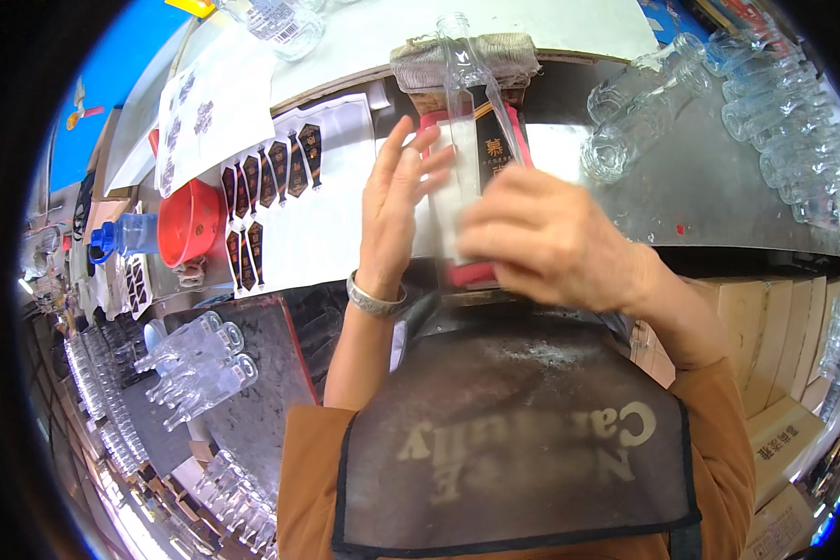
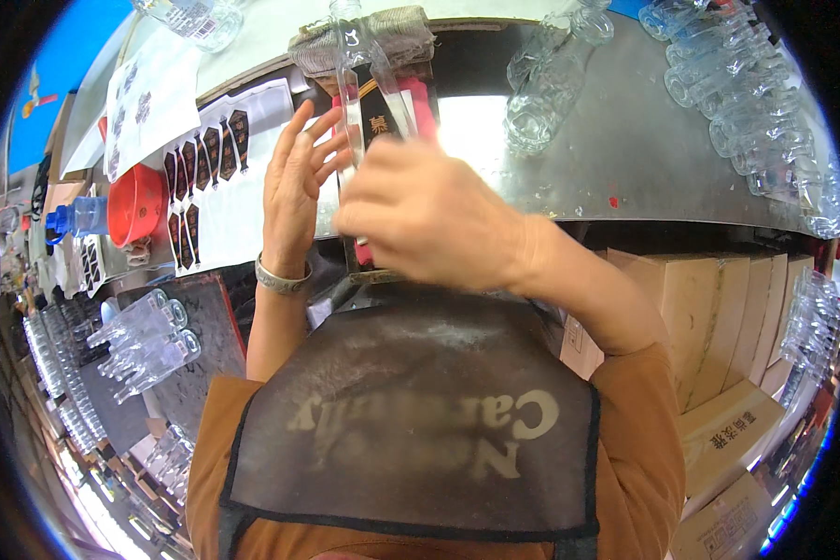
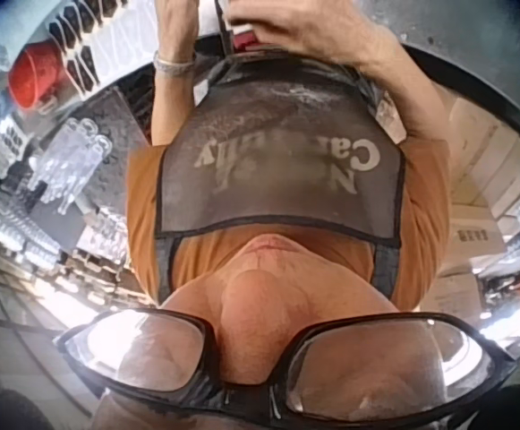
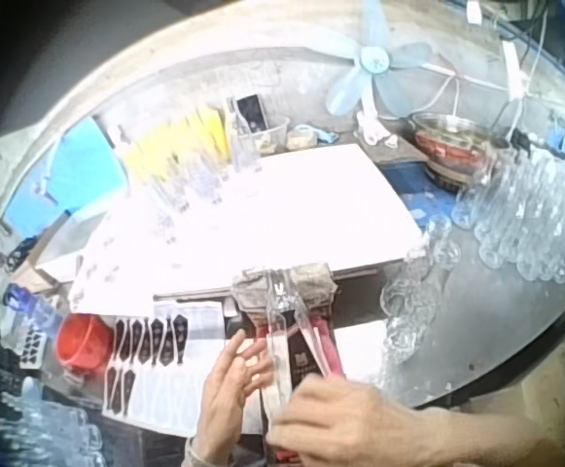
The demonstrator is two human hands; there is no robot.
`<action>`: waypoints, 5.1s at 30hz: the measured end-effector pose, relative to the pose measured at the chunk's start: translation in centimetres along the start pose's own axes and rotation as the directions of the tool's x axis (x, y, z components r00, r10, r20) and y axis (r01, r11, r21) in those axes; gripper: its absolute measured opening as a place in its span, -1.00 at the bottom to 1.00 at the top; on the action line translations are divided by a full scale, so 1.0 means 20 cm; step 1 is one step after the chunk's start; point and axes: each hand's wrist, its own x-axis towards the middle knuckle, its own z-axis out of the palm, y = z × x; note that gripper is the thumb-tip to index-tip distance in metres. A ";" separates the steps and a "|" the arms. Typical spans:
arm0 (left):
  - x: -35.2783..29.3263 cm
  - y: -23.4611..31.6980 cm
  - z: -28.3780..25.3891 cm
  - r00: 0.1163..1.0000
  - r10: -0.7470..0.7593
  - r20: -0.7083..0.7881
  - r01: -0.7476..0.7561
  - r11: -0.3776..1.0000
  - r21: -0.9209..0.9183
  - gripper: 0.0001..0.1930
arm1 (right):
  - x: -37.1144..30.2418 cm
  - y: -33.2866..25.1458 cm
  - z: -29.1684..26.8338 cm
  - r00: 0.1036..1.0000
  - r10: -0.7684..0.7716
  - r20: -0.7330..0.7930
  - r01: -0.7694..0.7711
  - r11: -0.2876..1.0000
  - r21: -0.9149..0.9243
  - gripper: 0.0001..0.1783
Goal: The person repeatedly picks up clear plastic bottles, applies a dark rectangular label to the side, and wipes the surface with a cloth. The person handles the bottles one at a time, rotating them to position the label, then places them on the table.
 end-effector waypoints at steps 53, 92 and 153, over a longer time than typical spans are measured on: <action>-0.13 -0.03 0.12 0.872 0.446 0.201 -0.489 0.774 0.403 0.14 | -0.18 0.04 -0.02 0.642 0.765 0.052 -0.680 0.537 0.499 -0.55; 0.17 0.30 -0.57 0.905 0.322 -0.278 -0.208 0.904 0.373 -0.70 | -0.25 0.03 0.19 0.805 0.553 -0.213 -0.586 0.796 -0.151 -0.19; 0.01 -0.01 0.08 0.875 0.440 0.204 -0.480 0.722 0.499 -0.48 | -0.17 0.25 0.04 0.701 0.678 -0.221 -0.457 0.665 0.591 -0.61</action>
